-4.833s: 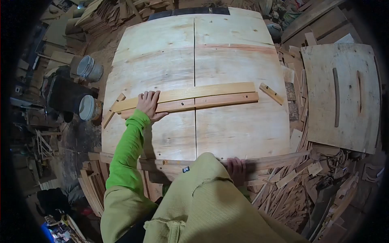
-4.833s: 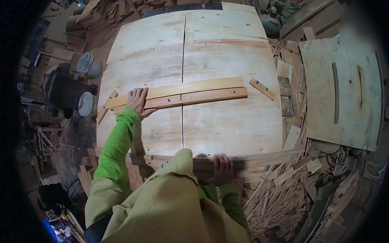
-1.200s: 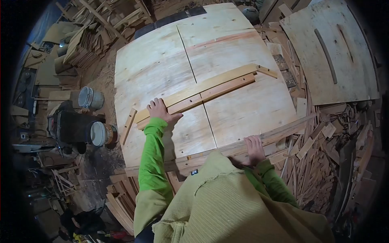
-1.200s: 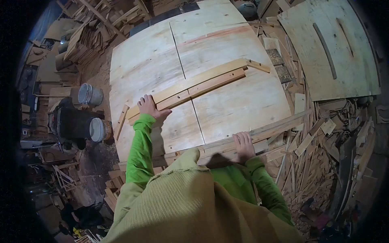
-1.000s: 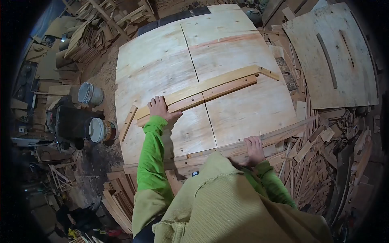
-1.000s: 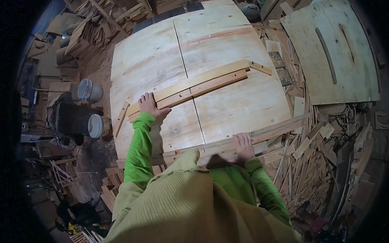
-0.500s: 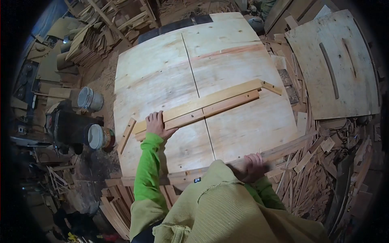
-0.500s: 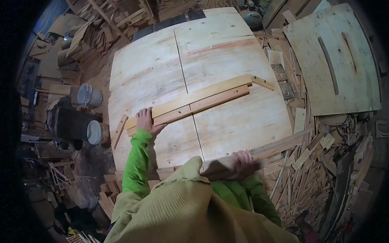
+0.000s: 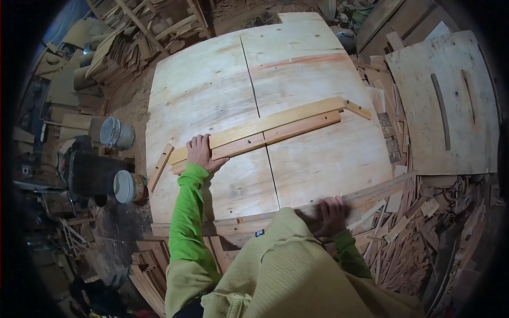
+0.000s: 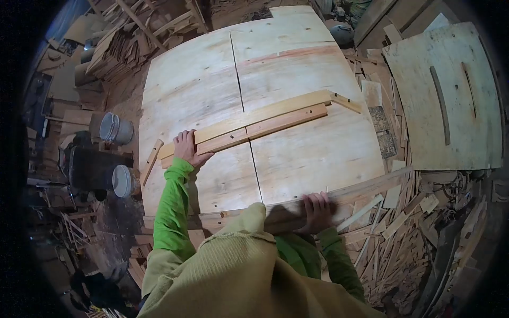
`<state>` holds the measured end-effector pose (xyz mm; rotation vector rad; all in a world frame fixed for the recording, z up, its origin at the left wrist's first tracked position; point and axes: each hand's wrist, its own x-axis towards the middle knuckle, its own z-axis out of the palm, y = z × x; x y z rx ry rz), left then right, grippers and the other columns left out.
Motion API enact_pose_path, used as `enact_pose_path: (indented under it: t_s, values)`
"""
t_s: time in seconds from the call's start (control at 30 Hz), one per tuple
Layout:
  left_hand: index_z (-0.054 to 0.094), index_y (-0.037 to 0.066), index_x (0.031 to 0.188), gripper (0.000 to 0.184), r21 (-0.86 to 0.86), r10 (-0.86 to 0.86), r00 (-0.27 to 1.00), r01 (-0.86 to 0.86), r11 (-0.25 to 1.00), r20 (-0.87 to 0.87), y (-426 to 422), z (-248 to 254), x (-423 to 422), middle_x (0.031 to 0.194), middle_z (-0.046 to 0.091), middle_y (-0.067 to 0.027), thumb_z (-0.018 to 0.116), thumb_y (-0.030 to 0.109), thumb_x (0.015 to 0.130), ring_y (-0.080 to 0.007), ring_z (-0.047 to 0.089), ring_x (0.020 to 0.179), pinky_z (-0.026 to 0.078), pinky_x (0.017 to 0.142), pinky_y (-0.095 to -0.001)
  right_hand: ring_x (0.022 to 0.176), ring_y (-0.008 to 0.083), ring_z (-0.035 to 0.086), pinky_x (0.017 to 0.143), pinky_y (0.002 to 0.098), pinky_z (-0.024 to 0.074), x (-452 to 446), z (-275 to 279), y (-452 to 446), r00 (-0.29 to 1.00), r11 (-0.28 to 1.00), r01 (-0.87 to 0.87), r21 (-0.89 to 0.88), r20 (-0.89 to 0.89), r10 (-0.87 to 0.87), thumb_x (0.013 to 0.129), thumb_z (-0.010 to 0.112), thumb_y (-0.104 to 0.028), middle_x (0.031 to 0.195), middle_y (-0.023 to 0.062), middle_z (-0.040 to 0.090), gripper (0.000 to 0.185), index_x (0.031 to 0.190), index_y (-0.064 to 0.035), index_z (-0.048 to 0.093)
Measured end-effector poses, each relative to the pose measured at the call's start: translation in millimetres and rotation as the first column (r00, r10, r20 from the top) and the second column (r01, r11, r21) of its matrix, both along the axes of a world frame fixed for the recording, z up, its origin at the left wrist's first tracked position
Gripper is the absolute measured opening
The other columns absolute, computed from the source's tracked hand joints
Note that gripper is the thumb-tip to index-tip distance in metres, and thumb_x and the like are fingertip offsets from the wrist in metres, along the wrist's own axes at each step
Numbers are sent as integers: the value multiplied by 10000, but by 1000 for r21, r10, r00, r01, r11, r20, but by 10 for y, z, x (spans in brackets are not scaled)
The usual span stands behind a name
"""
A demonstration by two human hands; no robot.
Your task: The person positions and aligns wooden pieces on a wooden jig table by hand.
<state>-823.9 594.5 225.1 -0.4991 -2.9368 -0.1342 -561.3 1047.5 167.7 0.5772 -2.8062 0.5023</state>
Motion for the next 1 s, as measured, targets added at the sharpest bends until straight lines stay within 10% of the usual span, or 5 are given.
enact_pose_path:
  t_s: [0.57, 1.0]
  values:
    - [538, -19, 1340, 1061, -50, 53, 999, -53, 997, 2, -217, -6, -2622, 1232, 564, -187, 839, 717, 638, -373, 516, 1196, 396, 1017, -489, 1305, 444, 498, 1208, 589, 340, -2585, 314, -296, 1000, 997, 22, -76, 15, -21, 459, 935, -680, 1320, 247, 541, 1274, 1388, 78, 504]
    - [576, 11, 1262, 964, 40, 114, 994, -114, 993, 2, 6, 108, -1481, 1210, 568, -169, 878, 662, 617, -373, 517, 1172, 412, 1014, -496, 1218, 448, 508, 1112, 583, 384, -1533, 206, -161, 1000, 1000, 0, 11, -3, 0, 542, 904, -630, 1263, 250, 539, 1135, 1333, 88, 521]
